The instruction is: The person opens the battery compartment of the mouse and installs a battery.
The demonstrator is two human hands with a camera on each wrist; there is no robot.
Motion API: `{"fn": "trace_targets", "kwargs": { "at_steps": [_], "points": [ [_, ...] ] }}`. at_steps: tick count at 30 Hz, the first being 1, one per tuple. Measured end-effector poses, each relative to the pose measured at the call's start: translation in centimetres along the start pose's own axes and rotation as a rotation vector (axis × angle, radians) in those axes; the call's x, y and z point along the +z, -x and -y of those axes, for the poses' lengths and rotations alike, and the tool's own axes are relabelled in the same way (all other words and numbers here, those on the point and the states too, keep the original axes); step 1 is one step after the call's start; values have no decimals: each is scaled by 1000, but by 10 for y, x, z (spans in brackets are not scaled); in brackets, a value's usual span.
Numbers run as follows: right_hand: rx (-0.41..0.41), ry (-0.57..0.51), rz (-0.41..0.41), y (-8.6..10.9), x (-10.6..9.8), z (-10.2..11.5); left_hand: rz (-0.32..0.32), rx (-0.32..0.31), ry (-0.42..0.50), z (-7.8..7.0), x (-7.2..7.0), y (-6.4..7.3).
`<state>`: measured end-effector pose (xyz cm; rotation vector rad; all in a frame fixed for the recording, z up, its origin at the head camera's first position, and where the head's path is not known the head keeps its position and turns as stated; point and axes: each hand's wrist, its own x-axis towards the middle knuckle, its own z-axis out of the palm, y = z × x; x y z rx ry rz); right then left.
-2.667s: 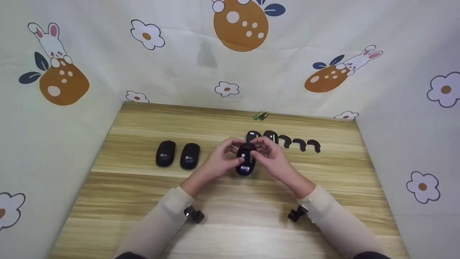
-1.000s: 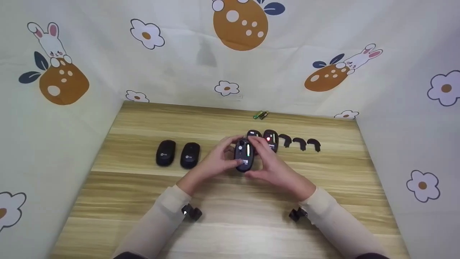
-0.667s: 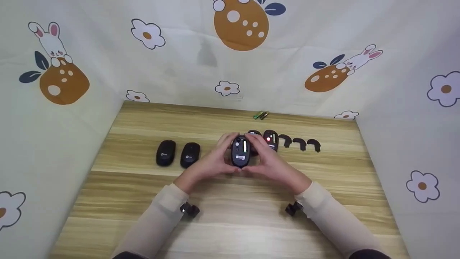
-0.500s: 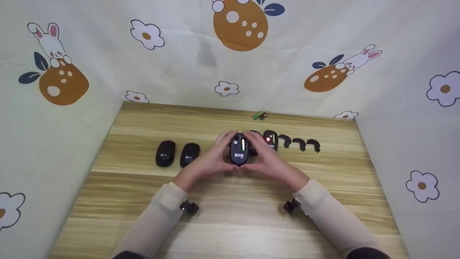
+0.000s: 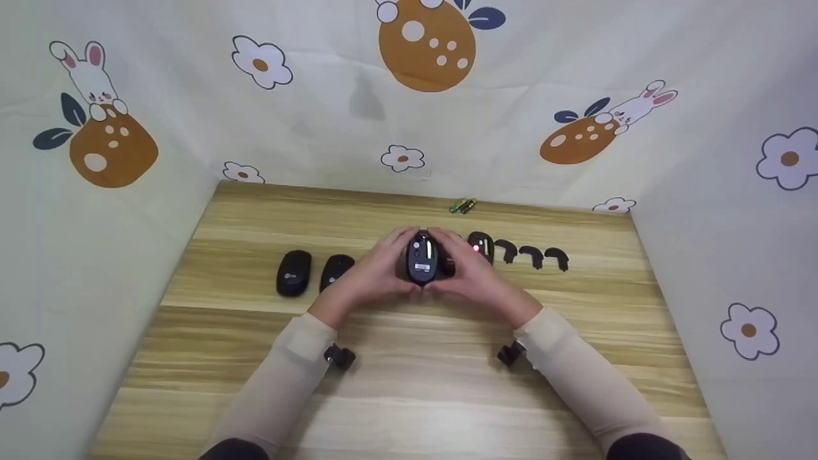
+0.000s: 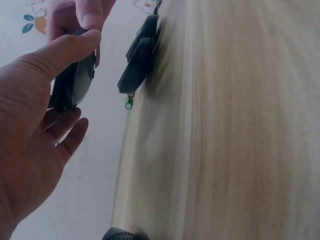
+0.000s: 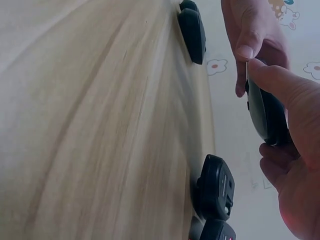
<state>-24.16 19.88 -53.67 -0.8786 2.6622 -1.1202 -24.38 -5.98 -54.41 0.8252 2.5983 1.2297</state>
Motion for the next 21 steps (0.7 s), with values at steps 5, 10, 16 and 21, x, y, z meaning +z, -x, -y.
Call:
{"fn": "trace_targets", "kwargs": {
  "at_steps": [5, 10, 16, 21],
  "points": [
    [10, 10, 1, -9, 0, -7, -7, -28, -20, 4, 2, -5],
    [34, 20, -6, -16, 2, -12, -18, -40, -39, 10, 4, -10],
    [46, 34, -4, -21, 5, -18, -11, -33, -57, 17, 5, -17],
    [12, 51, 0, -26, 8, -25, -5, -7, -61, 21, 6, -22]
  ]
}}
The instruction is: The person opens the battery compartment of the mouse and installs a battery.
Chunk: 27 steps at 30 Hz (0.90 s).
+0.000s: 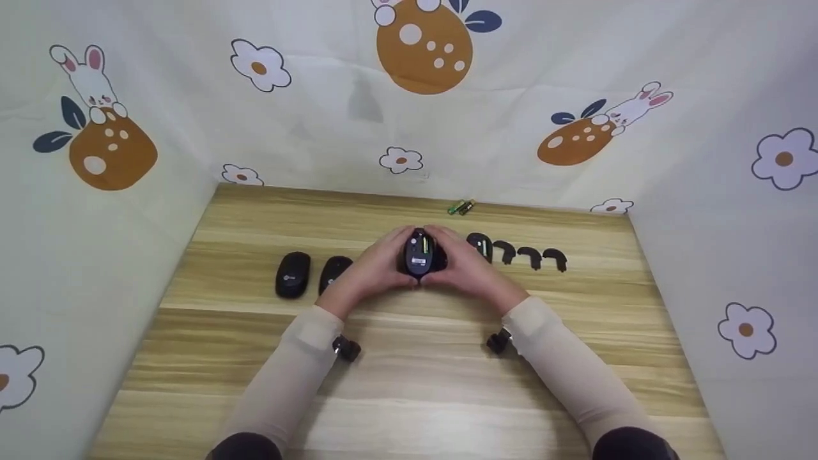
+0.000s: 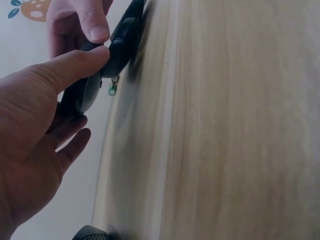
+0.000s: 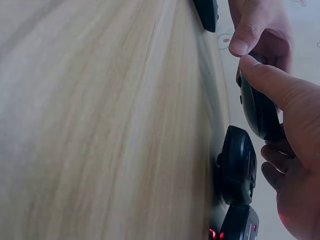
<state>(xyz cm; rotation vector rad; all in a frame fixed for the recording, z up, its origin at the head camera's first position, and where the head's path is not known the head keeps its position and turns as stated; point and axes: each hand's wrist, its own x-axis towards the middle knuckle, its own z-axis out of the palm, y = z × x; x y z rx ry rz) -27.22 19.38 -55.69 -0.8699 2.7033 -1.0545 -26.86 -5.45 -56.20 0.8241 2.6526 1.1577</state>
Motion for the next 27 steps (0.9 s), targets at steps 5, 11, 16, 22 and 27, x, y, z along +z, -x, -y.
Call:
{"fn": "trace_targets", "kwargs": {
  "at_steps": [5, 11, 16, 22, 27],
  "points": [
    [-20, 17, 8, -4, 3, -5, 6, 16, 9, 5, 2, -2],
    [-10, 38, 4, -6, 6, -7, 25, -3, 6, 8, 4, -5],
    [0, 56, 6, -8, 8, -8, 37, -23, 3, 10, 4, -6],
    [-18, 82, 7, -11, 10, -8, 41, -33, 4, 13, 5, -7],
    [-33, 114, 1, -12, 12, -8, 52, -47, 5, 14, 5, -7]
  ]
}}
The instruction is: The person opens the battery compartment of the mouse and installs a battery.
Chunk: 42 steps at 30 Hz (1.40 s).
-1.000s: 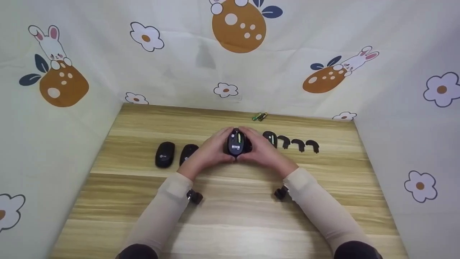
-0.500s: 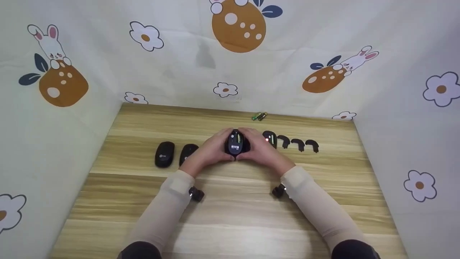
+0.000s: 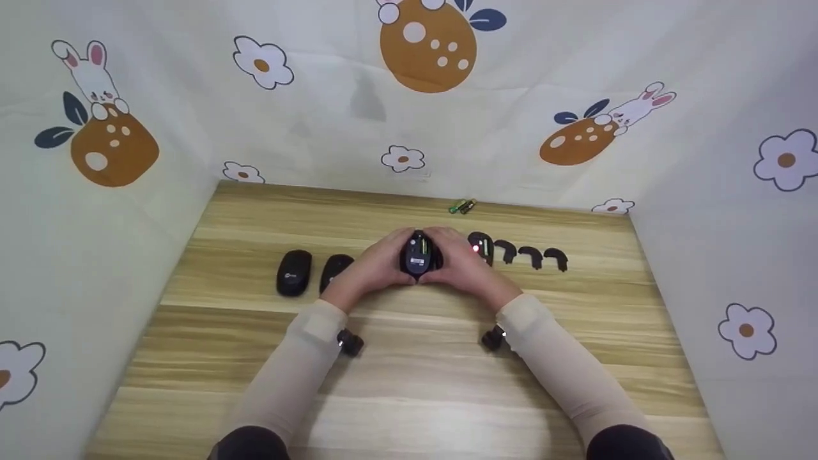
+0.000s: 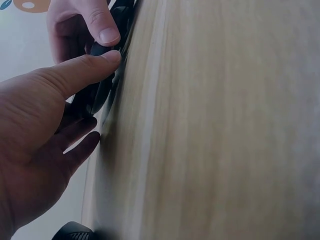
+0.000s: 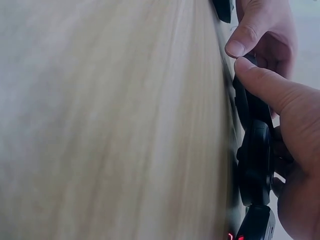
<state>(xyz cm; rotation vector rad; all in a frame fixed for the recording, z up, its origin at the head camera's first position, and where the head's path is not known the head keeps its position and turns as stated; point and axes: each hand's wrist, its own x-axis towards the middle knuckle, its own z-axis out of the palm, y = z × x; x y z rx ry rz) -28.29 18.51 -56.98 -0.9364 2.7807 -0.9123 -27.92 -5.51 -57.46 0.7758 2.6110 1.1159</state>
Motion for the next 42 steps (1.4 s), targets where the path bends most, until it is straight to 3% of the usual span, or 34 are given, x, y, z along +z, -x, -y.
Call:
{"fn": "trace_targets", "kwargs": {
  "at_steps": [7, 21, 28, 34, 42],
  "points": [
    [-10, 24, -4, 0, 1, -3, 6, 17, -6, 0, 0, -1],
    [54, -80, -13, 10, -2, -3, -5, 12, -22, 0, -1, 5],
    [24, -90, -78, 15, 0, 7, -25, -3, -68, -5, -12, 19],
    [-21, -99, -160, 19, 7, 25, -70, 34, -113, -5, -26, 35],
    [-90, -126, -187, 19, 23, 52, -125, 31, -64, 7, -45, 63]
  ]
}}
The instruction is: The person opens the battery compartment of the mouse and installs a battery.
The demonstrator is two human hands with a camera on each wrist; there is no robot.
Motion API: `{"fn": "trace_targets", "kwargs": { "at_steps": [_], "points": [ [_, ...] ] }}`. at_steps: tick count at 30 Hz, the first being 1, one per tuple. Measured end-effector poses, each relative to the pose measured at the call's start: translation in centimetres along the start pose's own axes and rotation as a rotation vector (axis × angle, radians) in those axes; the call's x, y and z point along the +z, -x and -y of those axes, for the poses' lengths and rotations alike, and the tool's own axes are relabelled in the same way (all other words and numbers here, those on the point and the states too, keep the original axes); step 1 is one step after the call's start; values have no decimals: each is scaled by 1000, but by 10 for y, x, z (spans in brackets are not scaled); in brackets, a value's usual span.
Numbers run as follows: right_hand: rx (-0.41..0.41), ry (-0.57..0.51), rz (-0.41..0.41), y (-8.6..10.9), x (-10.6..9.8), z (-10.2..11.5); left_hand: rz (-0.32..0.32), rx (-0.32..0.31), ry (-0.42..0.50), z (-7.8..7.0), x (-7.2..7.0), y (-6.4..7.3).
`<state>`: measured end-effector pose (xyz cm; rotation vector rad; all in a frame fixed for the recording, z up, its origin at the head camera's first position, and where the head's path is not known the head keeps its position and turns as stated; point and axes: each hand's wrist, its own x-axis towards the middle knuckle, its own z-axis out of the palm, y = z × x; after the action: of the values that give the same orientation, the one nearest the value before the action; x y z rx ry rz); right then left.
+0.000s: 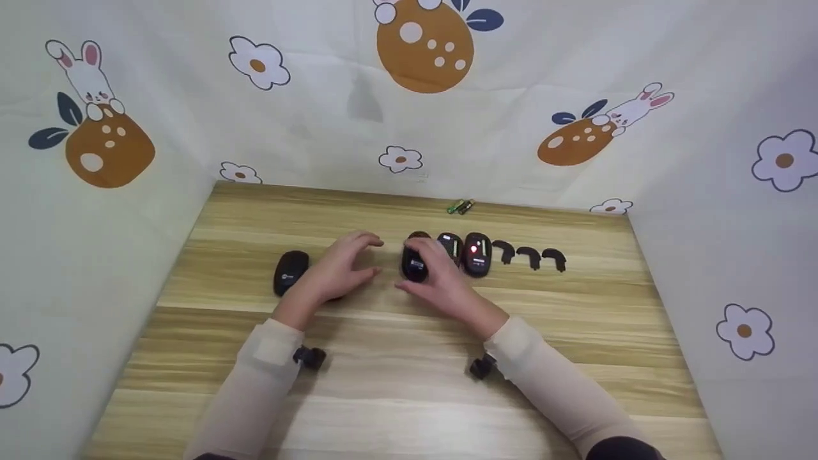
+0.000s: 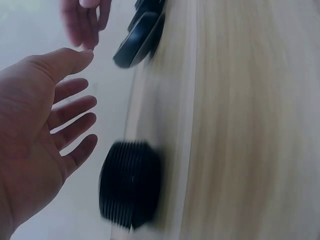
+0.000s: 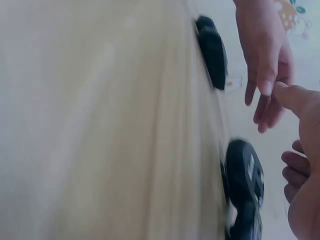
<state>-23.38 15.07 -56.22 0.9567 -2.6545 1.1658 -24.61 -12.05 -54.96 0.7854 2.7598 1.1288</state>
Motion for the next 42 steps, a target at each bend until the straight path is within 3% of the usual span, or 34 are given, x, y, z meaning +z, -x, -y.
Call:
{"fn": "trace_targets", "kwargs": {
  "at_steps": [11, 20, 32, 42],
  "points": [
    [-39, -68, 39, -4, 30, 30, -33, -60, -11, 18, -23, 32],
    [17, -108, 87, -17, 53, 47, -46, -89, 3, 29, -35, 45],
    [160, -145, 128, -32, 72, 52, 60, -117, 49, 34, -48, 58],
    [183, -90, 170, -42, 85, 54, 126, -110, -98, 41, -47, 62]
  ]
}}
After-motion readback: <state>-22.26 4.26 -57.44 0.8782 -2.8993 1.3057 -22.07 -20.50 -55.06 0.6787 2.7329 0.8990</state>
